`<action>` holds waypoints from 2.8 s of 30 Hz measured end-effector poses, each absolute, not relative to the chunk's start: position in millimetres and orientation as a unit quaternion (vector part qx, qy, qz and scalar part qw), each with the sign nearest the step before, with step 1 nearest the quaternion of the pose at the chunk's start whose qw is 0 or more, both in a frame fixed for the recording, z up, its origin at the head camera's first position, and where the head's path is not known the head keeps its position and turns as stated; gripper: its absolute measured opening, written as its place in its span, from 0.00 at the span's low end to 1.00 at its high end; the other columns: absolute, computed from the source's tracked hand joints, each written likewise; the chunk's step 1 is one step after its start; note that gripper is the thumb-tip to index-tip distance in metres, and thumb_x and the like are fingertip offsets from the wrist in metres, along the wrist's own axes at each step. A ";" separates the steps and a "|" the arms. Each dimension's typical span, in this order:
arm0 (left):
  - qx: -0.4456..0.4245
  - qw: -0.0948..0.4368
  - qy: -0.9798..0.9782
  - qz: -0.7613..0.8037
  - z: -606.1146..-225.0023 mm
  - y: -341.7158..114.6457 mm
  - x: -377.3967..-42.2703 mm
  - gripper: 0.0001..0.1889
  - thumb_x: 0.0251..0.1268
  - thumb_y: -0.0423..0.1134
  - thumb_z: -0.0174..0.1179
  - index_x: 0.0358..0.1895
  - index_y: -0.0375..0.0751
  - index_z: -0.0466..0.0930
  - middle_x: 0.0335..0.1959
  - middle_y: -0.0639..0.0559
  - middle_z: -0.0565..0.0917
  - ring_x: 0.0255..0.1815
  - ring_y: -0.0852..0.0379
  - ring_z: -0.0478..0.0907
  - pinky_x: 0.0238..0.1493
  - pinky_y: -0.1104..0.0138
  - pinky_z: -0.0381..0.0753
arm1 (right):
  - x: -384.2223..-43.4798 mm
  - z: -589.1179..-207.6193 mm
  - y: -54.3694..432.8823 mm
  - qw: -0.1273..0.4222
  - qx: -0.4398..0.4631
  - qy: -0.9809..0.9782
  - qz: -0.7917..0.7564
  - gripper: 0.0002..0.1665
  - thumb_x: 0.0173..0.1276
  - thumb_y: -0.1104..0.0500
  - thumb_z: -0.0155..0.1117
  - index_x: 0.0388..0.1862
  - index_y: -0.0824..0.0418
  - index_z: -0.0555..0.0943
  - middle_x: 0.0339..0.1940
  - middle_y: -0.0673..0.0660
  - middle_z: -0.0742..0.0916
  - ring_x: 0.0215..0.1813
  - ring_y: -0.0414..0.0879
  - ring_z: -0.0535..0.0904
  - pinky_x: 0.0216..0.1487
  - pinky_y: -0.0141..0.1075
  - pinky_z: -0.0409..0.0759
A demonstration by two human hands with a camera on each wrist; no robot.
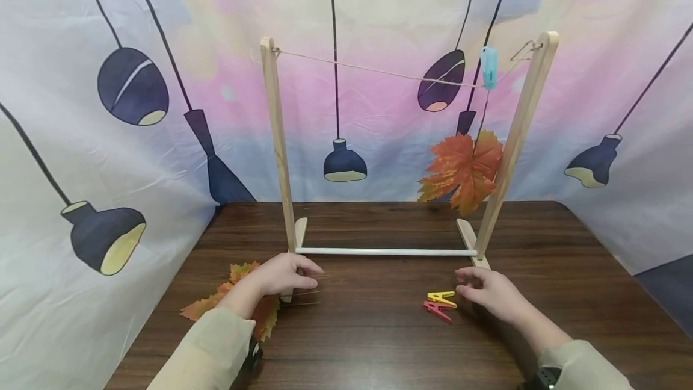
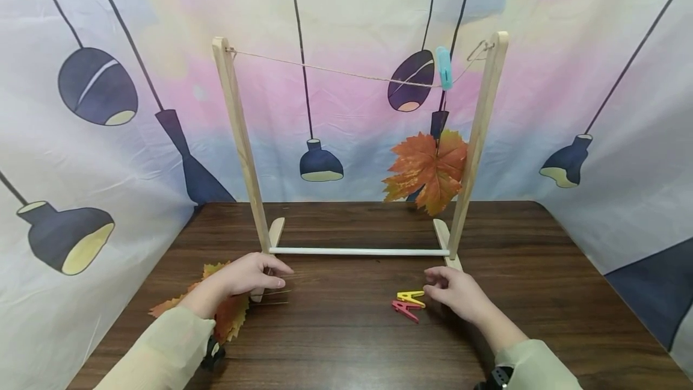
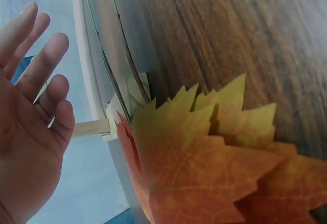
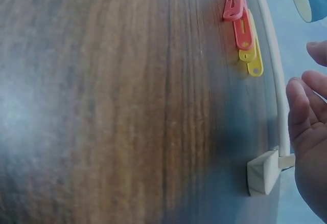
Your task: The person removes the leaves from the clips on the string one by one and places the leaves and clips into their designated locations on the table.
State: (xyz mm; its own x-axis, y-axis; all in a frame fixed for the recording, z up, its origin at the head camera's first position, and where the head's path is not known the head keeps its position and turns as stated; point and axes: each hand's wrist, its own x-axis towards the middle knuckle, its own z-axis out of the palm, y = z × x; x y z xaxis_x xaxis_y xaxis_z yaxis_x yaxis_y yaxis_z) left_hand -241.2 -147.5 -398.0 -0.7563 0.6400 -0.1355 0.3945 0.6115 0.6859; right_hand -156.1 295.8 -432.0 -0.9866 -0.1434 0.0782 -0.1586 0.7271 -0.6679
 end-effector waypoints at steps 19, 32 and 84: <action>0.306 0.176 0.873 0.338 -375.9 -133.6 -249.1 0.17 0.62 0.46 0.62 0.53 0.48 0.81 0.39 0.53 0.80 0.39 0.51 0.73 0.38 0.61 0.72 | -166.7 -399.7 291.2 0.020 0.120 -0.926 0.358 0.22 0.65 0.53 0.63 0.53 0.65 0.78 0.42 0.53 0.85 0.41 0.44 0.78 0.38 0.38 0.77; 0.308 0.159 0.862 0.370 -361.0 -118.1 -256.2 0.20 0.61 0.44 0.63 0.57 0.47 0.78 0.38 0.53 0.78 0.35 0.50 0.72 0.35 0.61 0.73 | -178.4 -373.8 291.5 0.029 0.112 -0.923 0.368 0.25 0.67 0.49 0.61 0.56 0.62 0.77 0.45 0.54 0.84 0.41 0.45 0.78 0.37 0.39 0.77; 0.296 0.102 0.833 0.455 -324.8 -74.7 -273.0 0.21 0.64 0.43 0.60 0.60 0.47 0.74 0.38 0.51 0.81 0.43 0.49 0.75 0.42 0.57 0.73 | -187.9 -302.2 297.9 0.117 0.090 -0.912 0.383 0.25 0.68 0.46 0.59 0.55 0.62 0.77 0.44 0.59 0.84 0.42 0.42 0.79 0.37 0.38 0.78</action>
State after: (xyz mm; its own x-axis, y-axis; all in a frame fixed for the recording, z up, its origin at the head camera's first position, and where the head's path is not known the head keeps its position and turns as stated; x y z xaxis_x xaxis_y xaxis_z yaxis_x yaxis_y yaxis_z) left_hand -273.0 -74.7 -324.8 -0.8033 0.5873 0.0992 0.4008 0.4098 0.8194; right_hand -187.9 297.9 -302.2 -0.9565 -0.0737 0.2823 -0.2530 0.6912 -0.6769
